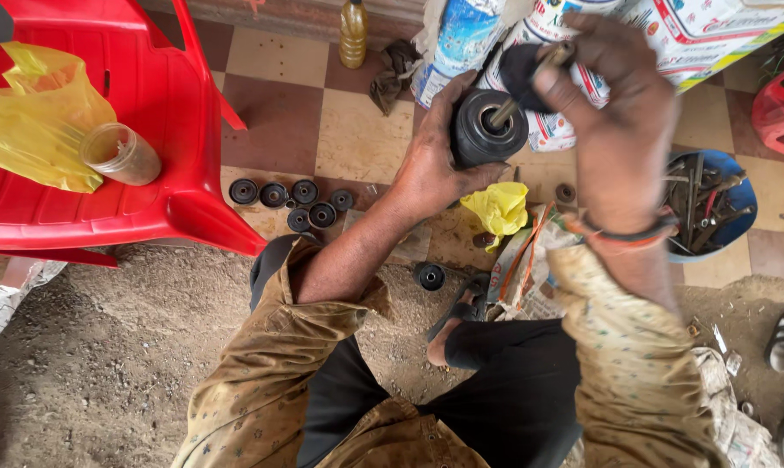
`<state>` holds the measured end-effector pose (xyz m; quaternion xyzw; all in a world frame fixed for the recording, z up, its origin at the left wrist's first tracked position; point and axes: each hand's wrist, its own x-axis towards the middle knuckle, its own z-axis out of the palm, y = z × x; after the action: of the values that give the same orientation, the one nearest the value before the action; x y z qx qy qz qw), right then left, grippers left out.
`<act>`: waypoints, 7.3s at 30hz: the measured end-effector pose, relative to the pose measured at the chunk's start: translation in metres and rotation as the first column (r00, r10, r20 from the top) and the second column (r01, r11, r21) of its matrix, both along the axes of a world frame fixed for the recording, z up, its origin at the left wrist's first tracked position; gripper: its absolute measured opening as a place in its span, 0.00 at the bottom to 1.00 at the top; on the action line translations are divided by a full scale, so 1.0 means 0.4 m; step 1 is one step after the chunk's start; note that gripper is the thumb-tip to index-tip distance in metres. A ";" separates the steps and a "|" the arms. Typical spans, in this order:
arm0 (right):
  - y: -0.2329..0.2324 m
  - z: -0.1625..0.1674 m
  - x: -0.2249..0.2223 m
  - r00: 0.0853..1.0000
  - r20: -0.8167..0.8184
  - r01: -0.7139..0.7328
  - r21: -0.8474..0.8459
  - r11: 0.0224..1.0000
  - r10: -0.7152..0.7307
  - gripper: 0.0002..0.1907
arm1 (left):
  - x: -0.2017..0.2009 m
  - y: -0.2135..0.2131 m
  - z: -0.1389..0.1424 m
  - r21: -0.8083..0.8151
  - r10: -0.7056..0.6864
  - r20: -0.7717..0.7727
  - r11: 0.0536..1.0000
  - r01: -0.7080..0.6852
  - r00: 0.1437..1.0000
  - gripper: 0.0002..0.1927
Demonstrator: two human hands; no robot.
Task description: The person sits on the floor and repeatedly presses small black circular parts onto a cylindrical metal rod using a wooden block and a metal rod as a press. They handle the parts one at a time, aligning and seating them onto the rod.
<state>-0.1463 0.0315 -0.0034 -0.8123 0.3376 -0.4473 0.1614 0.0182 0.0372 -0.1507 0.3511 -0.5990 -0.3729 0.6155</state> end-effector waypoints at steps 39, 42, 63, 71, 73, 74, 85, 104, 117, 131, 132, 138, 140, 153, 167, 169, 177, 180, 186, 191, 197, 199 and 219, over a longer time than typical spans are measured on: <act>-0.036 -0.933 -0.335 0.931 -0.335 0.365 0.855 0.367 -0.146 0.22 | 0.032 0.007 -0.041 -0.047 -0.071 0.069 0.996 0.074 0.995 0.50; 0.082 -1.055 -0.328 0.472 -0.881 0.688 0.359 0.631 -0.013 0.21 | 0.037 0.007 -0.026 -0.072 -0.024 0.131 0.997 0.034 0.991 0.52; 0.066 -1.220 -0.304 0.492 -0.801 0.863 0.399 0.308 -0.341 0.16 | 0.052 0.001 0.007 0.106 -0.156 0.189 0.985 0.137 0.970 0.59; 0.083 -1.163 -0.258 0.606 -0.623 0.795 0.454 0.402 -0.495 0.12 | 0.050 -0.005 -0.024 0.036 -0.075 0.264 0.997 0.068 0.962 0.61; 0.087 -1.134 -0.245 0.614 -0.570 0.789 0.457 0.410 -0.546 0.12 | 0.051 0.001 -0.027 0.039 -0.073 0.254 0.997 0.065 0.965 0.61; 0.083 -1.118 -0.238 0.656 -0.489 0.754 0.465 0.465 -0.575 0.12 | 0.051 0.003 -0.028 0.043 -0.071 0.248 0.997 0.062 0.966 0.61; 0.012 -0.426 -0.064 0.865 0.476 0.019 0.286 0.958 -0.159 0.30 | 0.018 -0.005 -0.033 0.066 -0.082 0.058 0.995 0.078 0.995 0.59; -0.029 -0.231 0.050 0.855 -0.400 0.238 -0.264 0.935 -0.330 0.34 | 0.007 -0.021 -0.065 -0.037 0.150 0.184 0.989 -0.145 0.971 0.47; -0.035 -0.146 0.004 0.883 -0.468 -0.034 -0.154 0.987 -0.043 0.36 | 0.026 -0.029 -0.052 0.095 -0.152 0.159 0.986 0.138 0.976 0.50; -0.201 -0.402 -0.323 0.845 0.011 0.393 -0.690 0.608 -0.534 0.36 | 0.024 -0.031 -0.077 0.013 -0.231 0.066 0.973 0.231 0.971 0.50; -0.190 -0.499 -0.325 0.851 0.062 0.493 -0.440 0.751 -0.522 0.30 | 0.025 -0.032 -0.080 0.002 -0.218 0.074 0.976 0.218 0.973 0.51; 0.012 -0.962 -0.313 0.782 -0.325 0.599 0.625 0.500 -0.532 0.28 | 0.029 -0.033 -0.097 -0.052 -0.230 0.064 0.971 0.234 0.971 0.48; 0.109 -1.043 -0.302 0.696 -0.565 0.711 0.631 0.311 -0.444 0.31 | 0.027 -0.034 -0.095 -0.085 -0.161 0.121 0.981 0.172 0.980 0.48; 0.068 -1.120 -0.208 0.719 -0.637 0.675 0.543 0.499 -0.280 0.40 | 0.002 -0.009 -0.099 0.019 -0.059 0.234 0.998 0.056 0.971 0.52; -0.041 -1.309 -0.260 0.768 -0.611 0.599 0.582 0.549 -0.191 0.44 | 0.012 0.024 -0.106 0.187 -0.027 0.168 0.982 -0.005 0.985 0.59; -0.037 -1.318 -0.264 0.765 -0.600 0.580 0.486 0.654 -0.233 0.45 | 0.008 0.022 -0.105 0.196 -0.029 0.141 0.981 0.001 0.990 0.61; 0.157 -1.287 -0.216 0.676 -0.585 0.734 0.483 0.478 -0.447 0.26 | 0.008 0.023 -0.094 0.076 0.003 0.111 0.997 -0.012 0.994 0.60; 0.217 -1.295 -0.185 0.652 -0.519 0.758 0.458 0.465 -0.552 0.23 | 0.015 0.028 -0.083 0.077 0.012 0.104 0.997 -0.020 0.995 0.60; 0.239 -1.325 -0.217 0.372 -0.650 0.922 0.343 0.182 -0.663 0.11 | 0.016 0.041 -0.073 0.131 0.032 0.012 0.991 -0.034 0.999 0.59; 0.218 -1.304 -0.284 0.556 -0.609 0.830 0.370 0.417 -0.566 0.15 | 0.023 0.041 -0.076 0.076 0.041 0.038 0.996 -0.044 0.998 0.57; 0.122 -1.278 -0.329 0.573 -0.788 0.669 0.291 0.684 -0.225 0.11 | 0.016 0.034 -0.069 0.081 0.039 0.106 0.996 -0.048 0.994 0.57; 0.098 -1.285 -0.329 0.506 -0.837 0.629 0.194 0.753 -0.208 0.14 | 0.009 0.035 -0.065 0.090 0.008 0.062 0.996 -0.014 0.998 0.58; 0.119 -1.190 -0.370 0.673 -0.668 0.566 0.191 0.802 -0.317 0.09 | 0.055 0.013 -0.085 -0.112 0.210 -0.067 0.970 -0.217 0.975 0.39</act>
<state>-0.2941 0.0793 -0.4795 -0.7541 0.6413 -0.1138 0.0842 0.0402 0.0423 -0.1845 0.3660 -0.5619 -0.2776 0.6880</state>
